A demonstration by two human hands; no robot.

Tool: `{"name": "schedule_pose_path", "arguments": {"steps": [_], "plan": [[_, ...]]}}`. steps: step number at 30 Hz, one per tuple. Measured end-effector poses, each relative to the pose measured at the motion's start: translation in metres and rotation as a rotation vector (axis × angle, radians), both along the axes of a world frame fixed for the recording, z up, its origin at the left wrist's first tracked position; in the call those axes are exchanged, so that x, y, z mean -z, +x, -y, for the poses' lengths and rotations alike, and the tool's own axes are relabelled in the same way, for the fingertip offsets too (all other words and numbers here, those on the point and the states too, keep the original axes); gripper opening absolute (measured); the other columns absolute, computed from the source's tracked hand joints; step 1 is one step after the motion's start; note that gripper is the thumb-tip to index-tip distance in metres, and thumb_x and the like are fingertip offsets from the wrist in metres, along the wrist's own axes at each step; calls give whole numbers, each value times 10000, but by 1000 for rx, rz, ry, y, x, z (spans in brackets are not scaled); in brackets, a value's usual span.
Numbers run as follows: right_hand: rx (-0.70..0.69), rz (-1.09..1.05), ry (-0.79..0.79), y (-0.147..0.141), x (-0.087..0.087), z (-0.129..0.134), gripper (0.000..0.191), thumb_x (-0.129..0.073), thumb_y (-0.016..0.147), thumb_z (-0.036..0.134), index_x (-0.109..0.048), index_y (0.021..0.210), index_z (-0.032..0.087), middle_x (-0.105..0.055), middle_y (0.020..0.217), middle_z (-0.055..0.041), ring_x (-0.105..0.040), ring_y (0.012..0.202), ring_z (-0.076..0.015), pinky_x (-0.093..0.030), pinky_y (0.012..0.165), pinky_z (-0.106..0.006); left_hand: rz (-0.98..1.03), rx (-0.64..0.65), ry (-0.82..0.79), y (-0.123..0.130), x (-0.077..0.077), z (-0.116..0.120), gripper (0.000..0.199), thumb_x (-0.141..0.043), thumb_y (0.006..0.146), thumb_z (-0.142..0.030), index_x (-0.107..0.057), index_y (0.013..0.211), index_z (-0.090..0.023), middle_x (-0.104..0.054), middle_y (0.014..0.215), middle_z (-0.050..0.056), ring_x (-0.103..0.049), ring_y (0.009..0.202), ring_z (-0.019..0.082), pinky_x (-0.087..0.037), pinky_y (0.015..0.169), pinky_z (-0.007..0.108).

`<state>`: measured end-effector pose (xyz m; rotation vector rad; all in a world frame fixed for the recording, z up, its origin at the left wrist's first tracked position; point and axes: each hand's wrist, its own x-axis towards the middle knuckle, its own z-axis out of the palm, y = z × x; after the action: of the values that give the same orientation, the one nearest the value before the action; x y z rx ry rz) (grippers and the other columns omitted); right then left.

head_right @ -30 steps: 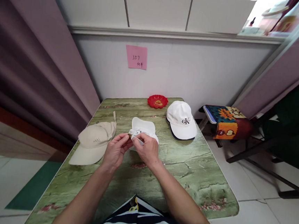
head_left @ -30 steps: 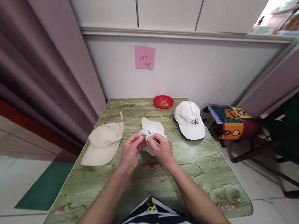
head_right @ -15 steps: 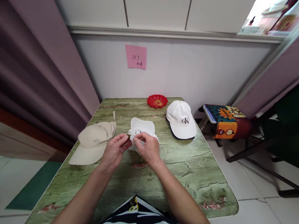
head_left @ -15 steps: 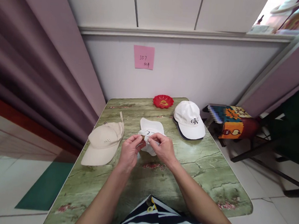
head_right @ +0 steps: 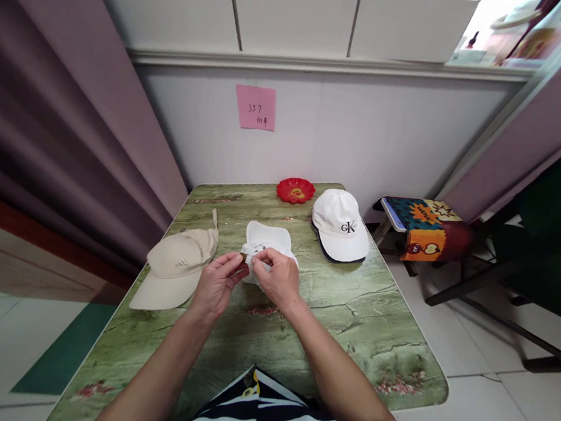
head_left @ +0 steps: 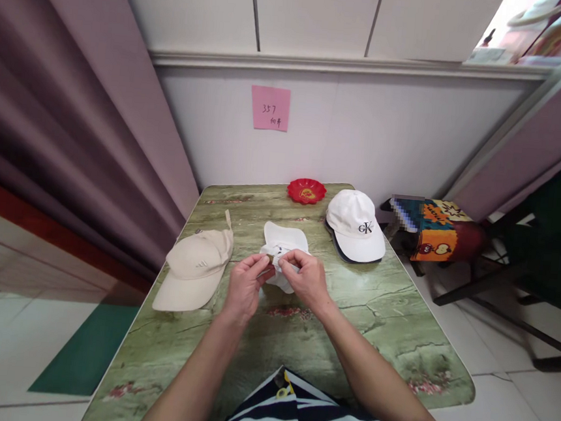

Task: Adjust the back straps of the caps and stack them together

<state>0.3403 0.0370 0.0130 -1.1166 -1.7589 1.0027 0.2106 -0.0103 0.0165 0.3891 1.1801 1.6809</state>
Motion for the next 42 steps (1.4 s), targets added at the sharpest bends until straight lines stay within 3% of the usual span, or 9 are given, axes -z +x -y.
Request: {"name": "schedule_pose_path", "arguments": {"steps": [23, 31, 42], "plan": [[5, 64, 17, -1, 0, -2, 176, -592, 806, 339, -703, 734, 224, -667, 636, 28, -547, 574, -123, -396, 603, -226, 32, 106, -26, -4, 8, 0, 324, -883, 546, -240, -727, 803, -118, -727, 793, 42, -659, 695, 136, -535, 726, 284], [-65, 10, -15, 5, 4, -4, 177, -613, 808, 359, -710, 777, 213, -705, 698, 23, -604, 633, -128, -412, 628, -226, 56, 126, -32, -13, 5, 0, 298, -887, 532, -216, -705, 745, -115, -707, 736, 25, -646, 664, 127, -537, 691, 265], [-85, 18, -20, 7, 7, -7, 175, -591, 807, 338, -695, 757, 207, -670, 644, 30, -550, 570, -113, -391, 580, -215, 50, 195, -32, -12, 5, 1, 296, -889, 547, -220, -718, 759, -106, -707, 752, 38, -639, 657, 122, -527, 684, 252]]}}
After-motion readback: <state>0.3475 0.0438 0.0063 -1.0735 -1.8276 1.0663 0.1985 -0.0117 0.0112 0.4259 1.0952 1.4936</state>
